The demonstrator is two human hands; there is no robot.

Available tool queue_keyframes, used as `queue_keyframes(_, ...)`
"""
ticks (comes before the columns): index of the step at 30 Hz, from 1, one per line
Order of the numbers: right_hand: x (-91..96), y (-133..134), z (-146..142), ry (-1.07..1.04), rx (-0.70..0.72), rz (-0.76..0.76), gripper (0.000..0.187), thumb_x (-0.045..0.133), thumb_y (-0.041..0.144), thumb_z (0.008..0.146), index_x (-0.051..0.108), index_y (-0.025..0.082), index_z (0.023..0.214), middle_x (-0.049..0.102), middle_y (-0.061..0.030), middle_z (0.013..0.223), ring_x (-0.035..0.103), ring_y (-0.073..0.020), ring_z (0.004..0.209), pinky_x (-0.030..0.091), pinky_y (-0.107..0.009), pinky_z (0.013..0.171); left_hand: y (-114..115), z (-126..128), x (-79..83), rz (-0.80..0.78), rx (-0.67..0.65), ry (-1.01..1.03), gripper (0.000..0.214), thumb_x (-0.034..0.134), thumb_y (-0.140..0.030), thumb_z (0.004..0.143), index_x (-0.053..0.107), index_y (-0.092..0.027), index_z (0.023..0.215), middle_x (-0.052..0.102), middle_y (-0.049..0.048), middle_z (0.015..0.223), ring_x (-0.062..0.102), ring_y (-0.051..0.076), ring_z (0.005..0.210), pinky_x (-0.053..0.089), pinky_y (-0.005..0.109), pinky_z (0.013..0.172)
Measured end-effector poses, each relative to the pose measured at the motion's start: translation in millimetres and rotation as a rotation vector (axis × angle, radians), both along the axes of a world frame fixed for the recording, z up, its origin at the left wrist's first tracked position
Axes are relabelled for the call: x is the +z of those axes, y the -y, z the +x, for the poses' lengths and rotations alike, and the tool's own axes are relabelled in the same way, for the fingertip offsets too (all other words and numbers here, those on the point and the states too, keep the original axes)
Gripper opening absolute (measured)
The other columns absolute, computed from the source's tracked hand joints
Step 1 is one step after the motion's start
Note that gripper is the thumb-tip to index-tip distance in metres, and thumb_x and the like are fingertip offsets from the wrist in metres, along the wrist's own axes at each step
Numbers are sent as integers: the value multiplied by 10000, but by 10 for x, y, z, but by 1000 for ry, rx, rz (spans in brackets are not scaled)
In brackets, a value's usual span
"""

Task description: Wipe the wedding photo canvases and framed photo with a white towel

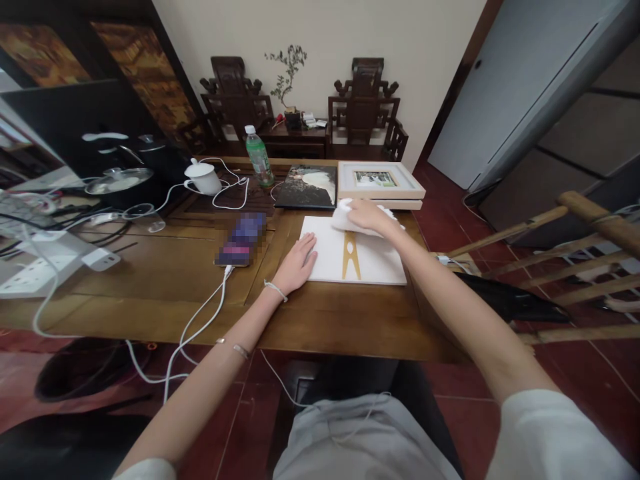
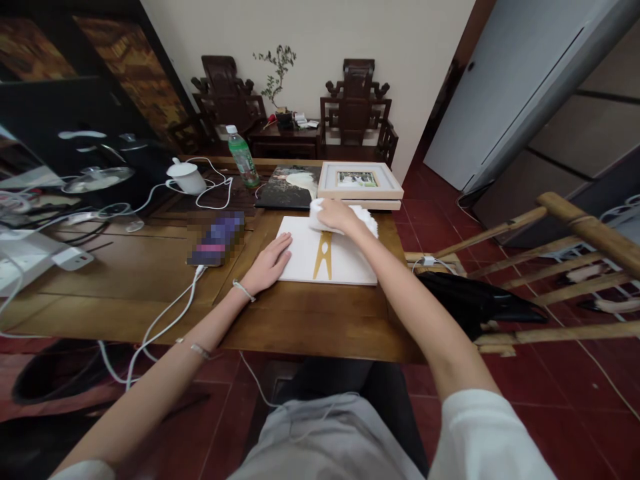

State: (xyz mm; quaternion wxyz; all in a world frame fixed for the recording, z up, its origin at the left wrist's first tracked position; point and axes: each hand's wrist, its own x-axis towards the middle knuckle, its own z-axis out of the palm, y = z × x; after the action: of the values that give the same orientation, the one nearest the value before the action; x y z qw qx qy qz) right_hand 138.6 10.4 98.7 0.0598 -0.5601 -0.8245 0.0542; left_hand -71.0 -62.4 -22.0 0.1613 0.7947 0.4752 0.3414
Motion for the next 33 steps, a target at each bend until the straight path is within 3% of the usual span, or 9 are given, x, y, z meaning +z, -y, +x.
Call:
queue_keyframes(5,-16,124,586,28,-23,5,251,395,75,746,636,141,773,701,-139,898,605,-254,833,374,-292,664,-5,-3,-10,14,6,-9,484,378,-368,952,525,-113,1335,472,153,1454,374,272,1397,271,491,1170)
queue_keyframes(12,-63,1183,782,24,153,-60,175,404,75,712,521,195,660,600,-58,656,554,-205,685,357,-297,674,-7,-1,-12,20,5,-29,471,386,-322,943,516,-114,1345,463,142,1464,366,271,1402,271,495,1173)
queue_keyframes(16,-111,1557,814,31,207,-59,192,416,82,757,582,179,751,636,-99,809,600,-237,821,424,-332,758,-3,2,-1,16,10,-36,482,384,-319,939,519,-76,1332,460,178,1457,372,280,1398,269,490,1174)
queue_keyframes(19,-218,1496,846,-50,315,5,132,492,103,748,607,163,773,591,-177,1178,528,-298,1161,423,-401,958,-3,-1,-4,12,17,-25,480,396,-323,935,522,-80,1329,455,178,1461,372,285,1397,270,495,1172)
queue_keyframes(21,-305,1345,859,-84,362,38,85,542,100,711,601,157,733,444,-194,1412,326,-345,1374,339,-454,1086,-5,-5,-9,9,16,-14,480,405,-325,933,521,-82,1331,450,178,1464,370,285,1398,267,495,1173)
queue_keyframes(23,-380,1154,860,-77,353,24,116,534,78,698,603,150,756,337,-181,1517,181,-360,1446,259,-519,1139,-8,-8,-12,8,11,-6,477,408,-325,931,522,-93,1332,456,169,1462,374,281,1396,266,493,1174)
queue_keyframes(27,-435,776,826,-12,297,-41,321,441,34,721,601,133,980,361,-185,1518,177,-355,1452,188,-654,1121,-8,-9,-4,13,11,-12,474,403,-323,931,525,-97,1330,463,165,1458,380,277,1393,272,488,1174)
queue_keyframes(30,-419,610,808,29,286,-31,371,401,22,745,585,120,1053,435,-204,1465,202,-329,1449,204,-636,1124,-3,-4,9,16,13,-26,480,400,-313,929,522,-74,1327,469,180,1449,383,278,1391,276,487,1171)
queue_keyframes(33,-399,645,817,55,301,-17,376,388,15,751,587,126,1050,496,-208,1412,237,-304,1442,241,-602,1127,1,0,16,16,14,-27,478,401,-305,926,524,-67,1322,473,186,1444,386,279,1390,277,492,1169)
